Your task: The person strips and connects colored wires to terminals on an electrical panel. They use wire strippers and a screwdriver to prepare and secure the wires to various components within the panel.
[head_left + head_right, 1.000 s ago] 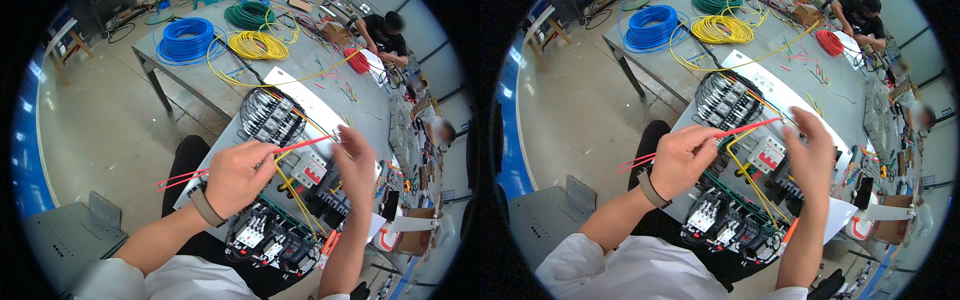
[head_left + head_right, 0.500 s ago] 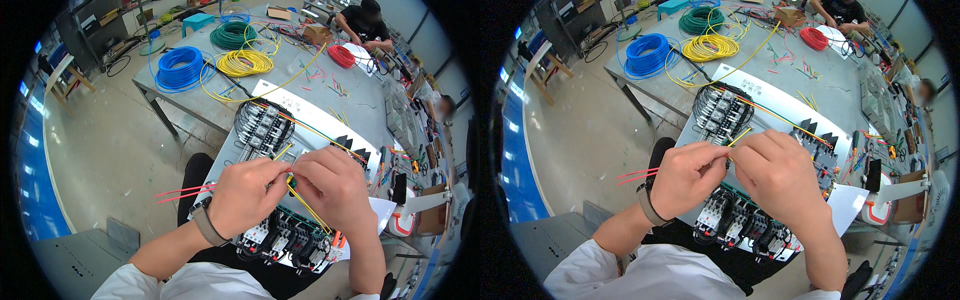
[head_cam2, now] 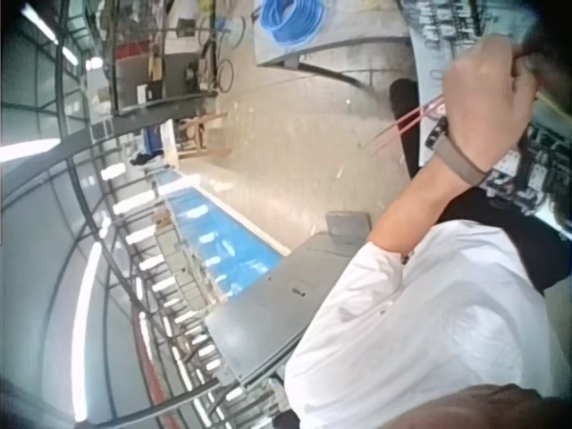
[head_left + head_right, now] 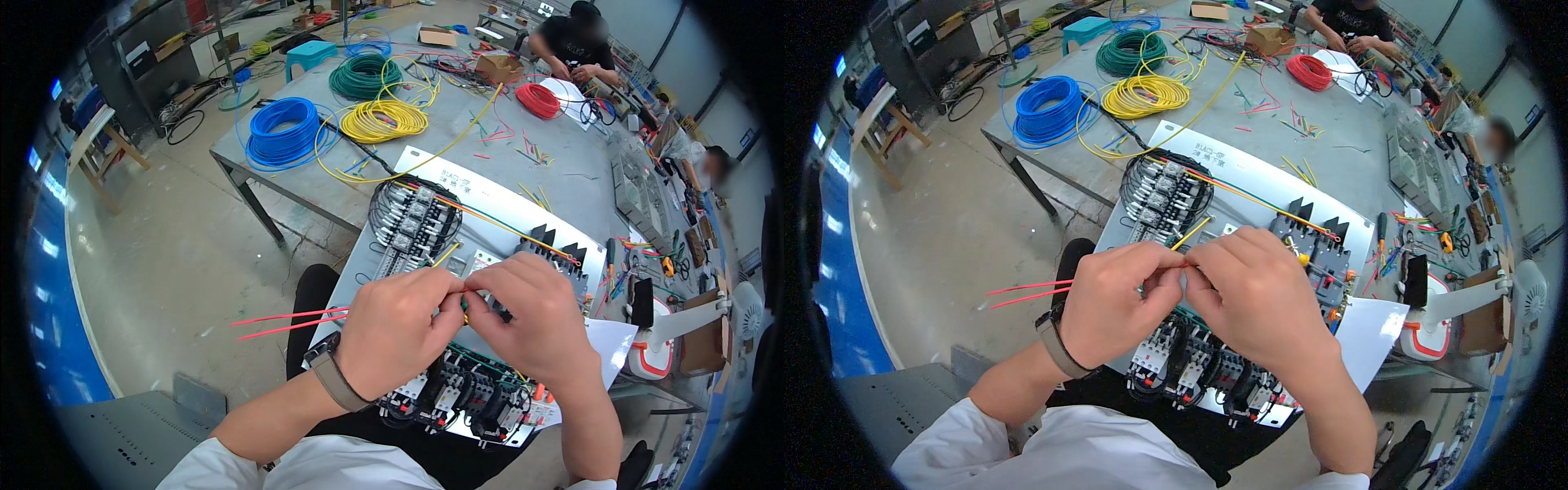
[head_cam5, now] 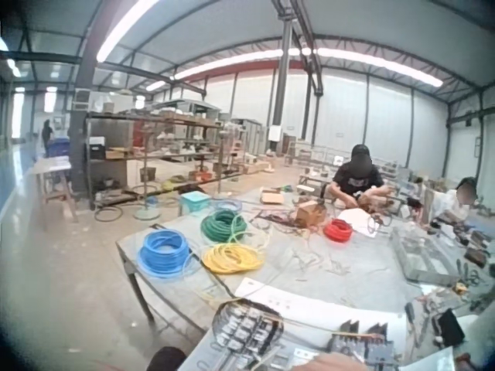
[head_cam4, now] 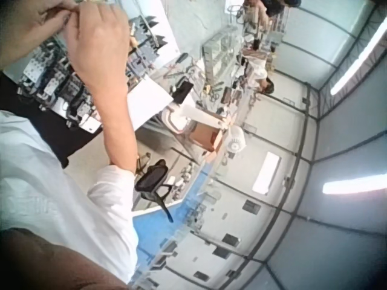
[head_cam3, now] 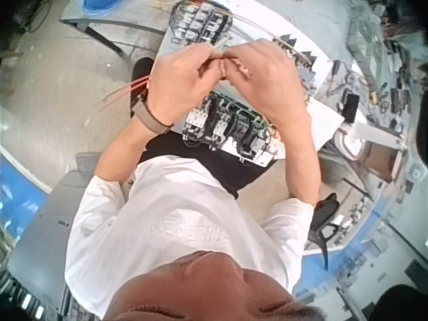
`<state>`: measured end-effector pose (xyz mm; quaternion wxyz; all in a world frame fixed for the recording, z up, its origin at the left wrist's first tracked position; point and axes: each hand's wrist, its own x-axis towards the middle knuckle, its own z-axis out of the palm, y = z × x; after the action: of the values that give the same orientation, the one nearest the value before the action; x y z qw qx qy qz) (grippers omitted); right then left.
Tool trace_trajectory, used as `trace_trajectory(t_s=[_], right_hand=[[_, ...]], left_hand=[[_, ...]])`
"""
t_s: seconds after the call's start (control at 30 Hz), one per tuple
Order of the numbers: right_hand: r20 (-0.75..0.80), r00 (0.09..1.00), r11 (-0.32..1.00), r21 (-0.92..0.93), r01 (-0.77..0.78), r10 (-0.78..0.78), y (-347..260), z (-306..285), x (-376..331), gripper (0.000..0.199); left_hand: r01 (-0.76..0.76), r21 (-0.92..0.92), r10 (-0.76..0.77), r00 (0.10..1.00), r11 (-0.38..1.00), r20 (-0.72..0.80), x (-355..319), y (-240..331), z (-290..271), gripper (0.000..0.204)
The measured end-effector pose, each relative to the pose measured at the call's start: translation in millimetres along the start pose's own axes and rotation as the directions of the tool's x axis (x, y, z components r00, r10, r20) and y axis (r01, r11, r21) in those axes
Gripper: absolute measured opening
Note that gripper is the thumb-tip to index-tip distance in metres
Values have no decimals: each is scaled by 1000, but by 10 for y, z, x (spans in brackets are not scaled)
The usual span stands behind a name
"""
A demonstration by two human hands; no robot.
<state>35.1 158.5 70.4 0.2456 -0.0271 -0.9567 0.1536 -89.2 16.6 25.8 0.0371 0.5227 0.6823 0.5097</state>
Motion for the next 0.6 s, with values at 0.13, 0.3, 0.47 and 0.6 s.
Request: trace_trajectory(t_s=[0.13, 0.3, 0.47, 0.6], right_hand=[[-38, 999, 999, -37, 19, -20, 48, -6, -58, 16], [-3, 999, 998, -43, 47, -47, 69, -91, -83, 14], [-41, 999, 996, -80, 27, -30, 81, -122, -259, 15], [-51, 998, 994, -105, 35, -40, 84, -133, -290, 16]], left_hand=[[-40, 33, 41, 999, 999, -10, 41, 43, 83, 10], [4, 12, -4, 1000, 1000, -30, 42, 147, 73, 10], [-34, 1, 34, 999, 999, 29, 48, 165, 145, 10], [-82, 1, 82, 995, 997, 50, 80, 197, 133, 11]])
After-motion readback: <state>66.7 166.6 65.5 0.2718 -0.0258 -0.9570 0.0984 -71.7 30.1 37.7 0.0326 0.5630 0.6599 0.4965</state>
